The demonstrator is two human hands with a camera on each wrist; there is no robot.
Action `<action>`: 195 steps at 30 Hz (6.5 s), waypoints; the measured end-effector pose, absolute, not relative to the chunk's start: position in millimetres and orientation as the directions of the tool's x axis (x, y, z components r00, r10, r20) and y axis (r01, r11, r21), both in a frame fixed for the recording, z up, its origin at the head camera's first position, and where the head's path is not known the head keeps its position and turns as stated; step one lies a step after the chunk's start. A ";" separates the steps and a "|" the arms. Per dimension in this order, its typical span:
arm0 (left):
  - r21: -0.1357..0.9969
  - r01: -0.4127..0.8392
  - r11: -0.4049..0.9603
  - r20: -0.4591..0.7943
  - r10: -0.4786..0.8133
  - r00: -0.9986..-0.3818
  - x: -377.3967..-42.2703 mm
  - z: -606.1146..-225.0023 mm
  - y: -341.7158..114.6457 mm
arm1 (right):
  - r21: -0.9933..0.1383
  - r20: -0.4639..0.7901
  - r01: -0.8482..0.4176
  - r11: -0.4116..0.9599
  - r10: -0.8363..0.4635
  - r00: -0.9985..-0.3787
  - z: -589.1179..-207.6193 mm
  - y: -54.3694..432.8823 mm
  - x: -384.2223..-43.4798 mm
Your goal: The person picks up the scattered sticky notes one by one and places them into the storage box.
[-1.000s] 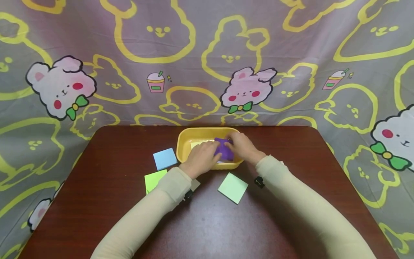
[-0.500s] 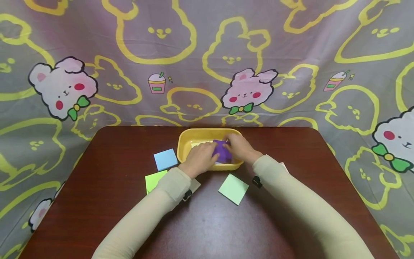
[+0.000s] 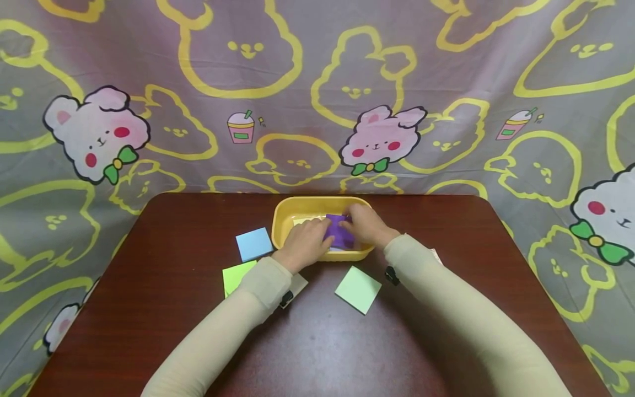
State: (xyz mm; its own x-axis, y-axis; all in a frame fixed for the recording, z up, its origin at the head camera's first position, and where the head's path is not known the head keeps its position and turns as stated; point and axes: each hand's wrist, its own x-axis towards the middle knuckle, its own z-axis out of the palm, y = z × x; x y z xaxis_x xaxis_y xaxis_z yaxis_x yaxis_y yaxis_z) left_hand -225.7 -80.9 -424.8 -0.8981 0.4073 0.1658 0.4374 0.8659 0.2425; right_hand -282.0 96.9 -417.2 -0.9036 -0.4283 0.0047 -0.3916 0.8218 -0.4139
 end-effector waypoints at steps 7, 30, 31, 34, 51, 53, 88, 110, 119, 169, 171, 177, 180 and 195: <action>0.255 0.448 0.857 0.174 0.415 -0.893 -225.6 -424.5 -82.6 | -0.443 -0.017 -0.391 0.807 -0.443 -0.896 -421.7 96.4 -284.4; 0.270 0.426 0.863 0.164 0.395 -0.904 -226.6 -428.4 -84.7 | -0.371 -0.091 -0.424 0.826 -0.487 -0.869 -427.7 92.4 -285.1; 0.268 0.425 0.865 0.163 0.394 -0.904 -226.7 -428.7 -84.7 | -0.374 -0.092 -0.426 0.824 -0.490 -0.867 -428.0 92.9 -285.2; 0.261 0.426 0.867 0.165 0.395 -0.904 -226.7 -429.0 -84.6 | -0.391 -0.083 -0.428 0.815 -0.494 -0.865 -428.4 94.2 -285.4; 0.256 0.438 0.862 0.195 0.397 -0.897 -226.0 -427.0 -84.1 | -0.477 0.068 -0.457 0.751 -0.486 -0.871 -422.9 97.0 -284.2; 0.256 0.436 0.863 0.195 0.396 -0.897 -226.4 -427.1 -84.5 | -0.476 0.088 -0.465 0.747 -0.485 -0.870 -421.6 96.8 -283.5; 0.273 0.412 0.869 0.188 0.372 -0.909 -217.6 -419.3 -93.5 | -0.466 0.272 -0.557 0.687 -0.487 -0.830 -410.9 86.7 -253.7; 0.290 0.393 0.873 0.201 0.346 -0.917 -215.9 -416.8 -104.2 | -0.490 0.241 -0.530 0.692 -0.477 -0.845 -412.3 90.1 -240.8; 0.289 0.384 0.877 0.200 0.337 -0.920 -215.0 -413.8 -109.9 | -0.479 0.240 -0.542 0.691 -0.491 -0.838 -412.9 85.7 -236.6; 0.274 0.317 0.908 0.186 0.273 -0.944 -212.9 -417.2 -136.7 | -0.448 0.257 -0.591 0.670 -0.537 -0.803 -422.0 56.2 -224.3; 0.280 0.314 0.907 0.188 0.269 -0.945 -212.8 -418.1 -138.0 | -0.447 0.255 -0.593 0.670 -0.540 -0.802 -422.1 54.6 -223.7; 0.288 0.310 0.906 0.183 0.266 -0.946 -213.0 -420.1 -140.5 | -0.445 0.240 -0.595 0.669 -0.551 -0.799 -423.8 52.0 -222.8; 0.287 0.311 0.906 0.187 0.265 -0.946 -212.6 -420.6 -141.9 | -0.453 0.227 -0.588 0.670 -0.551 -0.803 -424.0 51.1 -222.4; 0.284 0.312 0.907 0.198 0.263 -0.944 -211.4 -420.5 -149.9 | -0.470 0.220 -0.592 0.655 -0.563 -0.797 -423.6 44.0 -220.4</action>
State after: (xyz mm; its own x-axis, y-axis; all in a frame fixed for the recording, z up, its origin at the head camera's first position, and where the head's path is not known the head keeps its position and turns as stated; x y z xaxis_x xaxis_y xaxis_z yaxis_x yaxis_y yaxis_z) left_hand -211.4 -149.9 -420.5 -0.9444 0.2629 0.1977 0.3118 0.9068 0.2837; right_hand -220.4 44.0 -423.6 -0.7969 -0.5628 0.2195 -0.5919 0.6548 -0.4700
